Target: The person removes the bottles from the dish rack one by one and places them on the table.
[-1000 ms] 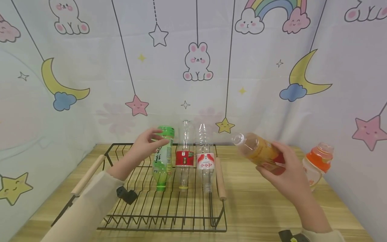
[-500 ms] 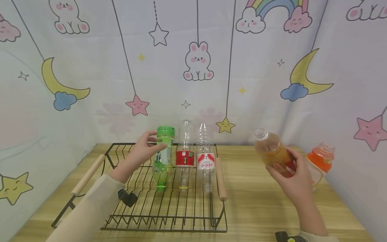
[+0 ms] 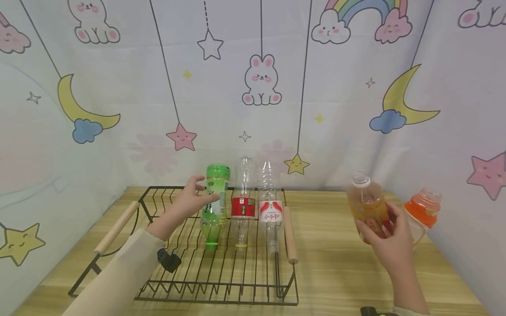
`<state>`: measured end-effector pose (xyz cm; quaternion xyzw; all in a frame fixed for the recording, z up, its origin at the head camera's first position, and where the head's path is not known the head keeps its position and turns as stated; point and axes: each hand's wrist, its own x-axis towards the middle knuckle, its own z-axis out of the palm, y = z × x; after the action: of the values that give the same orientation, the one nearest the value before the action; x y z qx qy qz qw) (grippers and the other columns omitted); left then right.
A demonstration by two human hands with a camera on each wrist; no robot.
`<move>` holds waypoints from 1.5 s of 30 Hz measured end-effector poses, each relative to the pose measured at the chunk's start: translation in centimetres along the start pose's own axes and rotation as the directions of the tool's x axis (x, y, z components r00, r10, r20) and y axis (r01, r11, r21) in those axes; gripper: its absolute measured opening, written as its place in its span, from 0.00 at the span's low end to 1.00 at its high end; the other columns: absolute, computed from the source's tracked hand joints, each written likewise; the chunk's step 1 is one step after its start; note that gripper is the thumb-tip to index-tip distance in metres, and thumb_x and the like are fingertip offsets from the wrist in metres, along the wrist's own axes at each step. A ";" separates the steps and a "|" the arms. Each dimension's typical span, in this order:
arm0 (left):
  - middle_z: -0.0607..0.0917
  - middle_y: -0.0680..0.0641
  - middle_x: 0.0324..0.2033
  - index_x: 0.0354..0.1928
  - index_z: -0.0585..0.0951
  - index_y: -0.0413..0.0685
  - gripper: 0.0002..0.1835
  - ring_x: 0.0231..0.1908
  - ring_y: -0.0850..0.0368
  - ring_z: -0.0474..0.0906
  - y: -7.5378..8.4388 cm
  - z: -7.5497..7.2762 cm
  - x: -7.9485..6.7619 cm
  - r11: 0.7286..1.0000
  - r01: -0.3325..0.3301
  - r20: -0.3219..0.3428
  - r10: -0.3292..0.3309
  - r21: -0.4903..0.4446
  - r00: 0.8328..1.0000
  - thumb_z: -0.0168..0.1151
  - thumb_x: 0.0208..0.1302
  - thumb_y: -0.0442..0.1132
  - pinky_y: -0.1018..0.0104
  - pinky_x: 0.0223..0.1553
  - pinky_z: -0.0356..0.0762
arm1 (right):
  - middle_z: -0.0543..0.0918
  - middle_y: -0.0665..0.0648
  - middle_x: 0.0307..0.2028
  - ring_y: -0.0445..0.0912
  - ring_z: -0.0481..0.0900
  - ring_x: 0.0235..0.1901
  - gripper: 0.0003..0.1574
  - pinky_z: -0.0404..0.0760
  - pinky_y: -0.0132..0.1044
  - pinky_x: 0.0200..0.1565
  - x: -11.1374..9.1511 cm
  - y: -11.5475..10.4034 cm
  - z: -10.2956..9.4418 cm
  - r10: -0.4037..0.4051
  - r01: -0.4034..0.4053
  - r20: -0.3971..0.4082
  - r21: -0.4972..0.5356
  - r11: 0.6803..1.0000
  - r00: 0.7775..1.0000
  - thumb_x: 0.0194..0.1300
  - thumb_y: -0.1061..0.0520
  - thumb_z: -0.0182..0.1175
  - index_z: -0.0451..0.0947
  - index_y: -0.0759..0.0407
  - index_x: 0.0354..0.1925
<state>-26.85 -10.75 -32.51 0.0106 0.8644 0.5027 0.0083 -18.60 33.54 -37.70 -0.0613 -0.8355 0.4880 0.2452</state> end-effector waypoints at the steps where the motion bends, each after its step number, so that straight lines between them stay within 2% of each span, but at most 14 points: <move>1: 0.65 0.36 0.63 0.73 0.52 0.48 0.46 0.59 0.38 0.67 0.0 0.1 0.0 1.000 0.000 0.002 0.000 0.004 1.000 0.67 0.60 0.49 0.43 0.54 0.73 | 0.62 0.53 0.63 0.40 0.56 0.67 0.50 0.55 0.19 0.64 0.0 0.2 0.0 0.012 -0.012 0.004 0.002 1.000 1.000 0.62 0.54 0.66 0.49 0.47 0.74; 3: 0.64 0.36 0.63 0.73 0.51 0.47 0.47 0.60 0.38 0.67 -0.1 0.1 0.1 1.000 0.002 0.004 -0.002 0.007 1.000 0.67 0.59 0.49 0.43 0.55 0.73 | 0.60 0.58 0.67 0.41 0.54 0.69 0.51 0.54 0.14 0.61 0.0 0.5 0.0 0.040 -0.040 0.012 0.004 0.999 0.999 0.64 0.53 0.64 0.46 0.48 0.75; 6: 0.65 0.35 0.64 0.73 0.49 0.46 0.48 0.60 0.38 0.68 -0.3 0.2 0.1 1.000 0.008 0.011 -0.008 0.008 1.000 0.67 0.59 0.49 0.44 0.54 0.74 | 0.54 0.63 0.72 0.43 0.50 0.71 0.52 0.52 0.14 0.61 0.1 0.9 0.0 0.081 -0.081 0.031 0.015 0.997 0.996 0.65 0.52 0.63 0.42 0.48 0.75; 11: 0.65 0.33 0.63 0.74 0.47 0.44 0.49 0.57 0.38 0.71 -0.7 0.3 0.2 1.000 0.016 0.039 -0.016 -0.014 0.999 0.67 0.59 0.47 0.46 0.52 0.76 | 0.53 0.66 0.72 0.43 0.52 0.70 0.52 0.53 0.12 0.59 0.2 1.5 0.1 0.107 -0.108 0.023 0.022 0.994 0.994 0.66 0.52 0.62 0.41 0.47 0.75; 15: 0.67 0.33 0.61 0.74 0.46 0.44 0.51 0.53 0.40 0.74 -1.0 0.5 0.2 0.999 0.019 0.052 -0.018 -0.026 0.998 0.68 0.59 0.46 0.45 0.53 0.75 | 0.65 0.55 0.62 0.38 0.62 0.61 0.49 0.63 0.12 0.49 0.4 2.2 0.4 0.090 -0.090 -0.019 0.019 0.996 0.996 0.64 0.53 0.64 0.47 0.44 0.73; 19: 0.70 0.33 0.59 0.74 0.45 0.44 0.51 0.51 0.41 0.75 -1.2 0.5 0.2 0.999 0.026 0.058 -0.025 -0.028 0.998 0.69 0.58 0.47 0.44 0.54 0.73 | 0.65 0.41 0.53 0.36 0.64 0.52 0.47 0.63 0.14 0.42 0.7 3.1 0.7 0.067 -0.066 -0.036 0.014 0.998 0.997 0.62 0.54 0.66 0.51 0.40 0.71; 20: 0.70 0.33 0.58 0.74 0.45 0.44 0.52 0.51 0.41 0.75 -1.3 0.5 0.2 0.999 0.026 0.058 -0.025 -0.025 0.998 0.69 0.58 0.47 0.44 0.54 0.73 | 0.65 0.43 0.54 0.38 0.64 0.53 0.47 0.64 0.14 0.43 0.7 3.3 0.8 0.072 -0.072 -0.030 0.011 0.997 0.997 0.62 0.53 0.66 0.50 0.41 0.71; 22: 0.70 0.33 0.57 0.74 0.45 0.44 0.52 0.51 0.40 0.74 -1.4 0.5 0.2 0.999 0.034 0.055 -0.033 -0.022 0.998 0.69 0.58 0.47 0.43 0.54 0.73 | 0.64 0.53 0.61 0.46 0.63 0.59 0.50 0.64 0.20 0.55 0.8 3.8 0.8 0.098 -0.098 -0.007 0.017 0.995 0.995 0.63 0.52 0.64 0.47 0.42 0.73; 25: 0.71 0.34 0.55 0.74 0.45 0.43 0.53 0.51 0.41 0.75 -1.4 0.6 0.2 0.999 0.042 0.061 -0.041 -0.016 0.997 0.69 0.57 0.47 0.44 0.54 0.74 | 0.53 0.67 0.70 0.57 0.54 0.67 0.54 0.55 0.39 0.70 0.9 4.3 0.8 0.147 -0.148 0.038 0.034 0.988 0.988 0.65 0.50 0.62 0.39 0.46 0.75; 27: 0.72 0.35 0.54 0.74 0.45 0.43 0.52 0.50 0.42 0.75 -1.4 0.7 0.2 0.999 0.046 0.068 -0.045 -0.015 0.997 0.70 0.57 0.46 0.45 0.53 0.74 | 0.47 0.71 0.72 0.63 0.49 0.69 0.56 0.48 0.54 0.71 0.9 4.5 0.8 0.172 -0.175 0.060 0.050 0.983 0.983 0.66 0.49 0.61 0.34 0.49 0.76; 29: 0.73 0.36 0.52 0.74 0.45 0.42 0.52 0.48 0.43 0.76 -1.4 0.8 0.2 0.999 0.042 0.076 -0.041 -0.011 0.996 0.70 0.57 0.46 0.46 0.52 0.76 | 0.46 0.72 0.72 0.66 0.48 0.69 0.57 0.46 0.58 0.70 0.9 4.6 0.9 0.184 -0.187 0.065 0.048 0.981 0.981 0.66 0.49 0.61 0.33 0.53 0.76; 34: 0.75 0.37 0.51 0.74 0.45 0.43 0.53 0.46 0.45 0.77 -1.9 1.1 0.4 0.999 0.051 0.104 -0.051 0.008 0.993 0.70 0.57 0.47 0.51 0.44 0.78 | 0.48 0.75 0.71 0.68 0.49 0.69 0.57 0.47 0.61 0.69 0.9 4.8 1.0 0.206 -0.208 0.065 0.022 0.978 0.976 0.66 0.47 0.61 0.35 0.62 0.74; 39: 0.75 0.39 0.50 0.74 0.47 0.45 0.51 0.43 0.47 0.76 -2.0 1.2 0.3 0.997 0.071 0.121 -0.074 0.027 0.990 0.69 0.58 0.46 0.62 0.31 0.74 | 0.56 0.68 0.67 0.60 0.55 0.66 0.51 0.54 0.54 0.69 1.0 5.2 1.4 0.204 -0.204 0.042 0.008 0.979 0.978 0.66 0.48 0.62 0.43 0.57 0.73; 45: 0.75 0.39 0.50 0.71 0.51 0.43 0.47 0.45 0.45 0.76 -2.0 1.3 0.2 0.996 0.082 0.126 -0.084 0.021 0.988 0.69 0.58 0.46 0.56 0.33 0.79 | 0.61 0.58 0.61 0.54 0.59 0.62 0.51 0.59 0.48 0.67 0.8 5.7 1.8 0.244 -0.245 0.020 0.014 0.970 0.970 0.64 0.47 0.63 0.44 0.54 0.72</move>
<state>-27.02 -10.66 -34.90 0.0067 0.8658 0.4932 0.0841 -20.93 35.36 -42.93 -0.1572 -0.8197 0.5219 0.1761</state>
